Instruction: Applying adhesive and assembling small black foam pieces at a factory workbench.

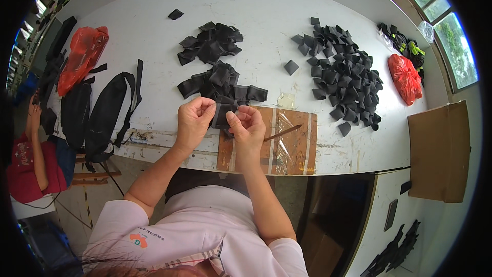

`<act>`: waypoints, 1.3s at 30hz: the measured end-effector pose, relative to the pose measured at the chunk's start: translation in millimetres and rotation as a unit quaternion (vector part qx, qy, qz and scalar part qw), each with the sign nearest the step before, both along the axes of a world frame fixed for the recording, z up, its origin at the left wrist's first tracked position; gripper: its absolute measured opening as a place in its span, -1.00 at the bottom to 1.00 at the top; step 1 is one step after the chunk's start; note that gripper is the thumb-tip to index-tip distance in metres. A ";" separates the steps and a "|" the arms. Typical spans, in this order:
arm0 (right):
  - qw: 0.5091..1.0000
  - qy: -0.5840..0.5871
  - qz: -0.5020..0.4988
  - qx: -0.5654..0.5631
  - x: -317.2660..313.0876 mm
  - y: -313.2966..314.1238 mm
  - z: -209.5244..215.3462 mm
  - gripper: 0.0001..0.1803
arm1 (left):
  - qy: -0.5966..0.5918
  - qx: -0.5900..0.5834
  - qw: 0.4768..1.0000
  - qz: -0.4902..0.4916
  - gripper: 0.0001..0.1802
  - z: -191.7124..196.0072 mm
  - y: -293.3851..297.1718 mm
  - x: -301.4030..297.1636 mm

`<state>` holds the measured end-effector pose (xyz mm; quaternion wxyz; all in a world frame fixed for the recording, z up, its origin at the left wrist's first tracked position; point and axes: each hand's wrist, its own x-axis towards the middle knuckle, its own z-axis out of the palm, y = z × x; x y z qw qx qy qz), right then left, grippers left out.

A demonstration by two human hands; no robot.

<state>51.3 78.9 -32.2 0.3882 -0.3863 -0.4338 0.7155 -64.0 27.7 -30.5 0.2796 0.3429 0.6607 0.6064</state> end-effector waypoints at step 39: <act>0.835 -0.253 -0.033 0.488 0.5 -3.4 49.0 -0.85 | -0.130 0.044 0.991 -0.004 -0.94 21.8 -12.8 4.8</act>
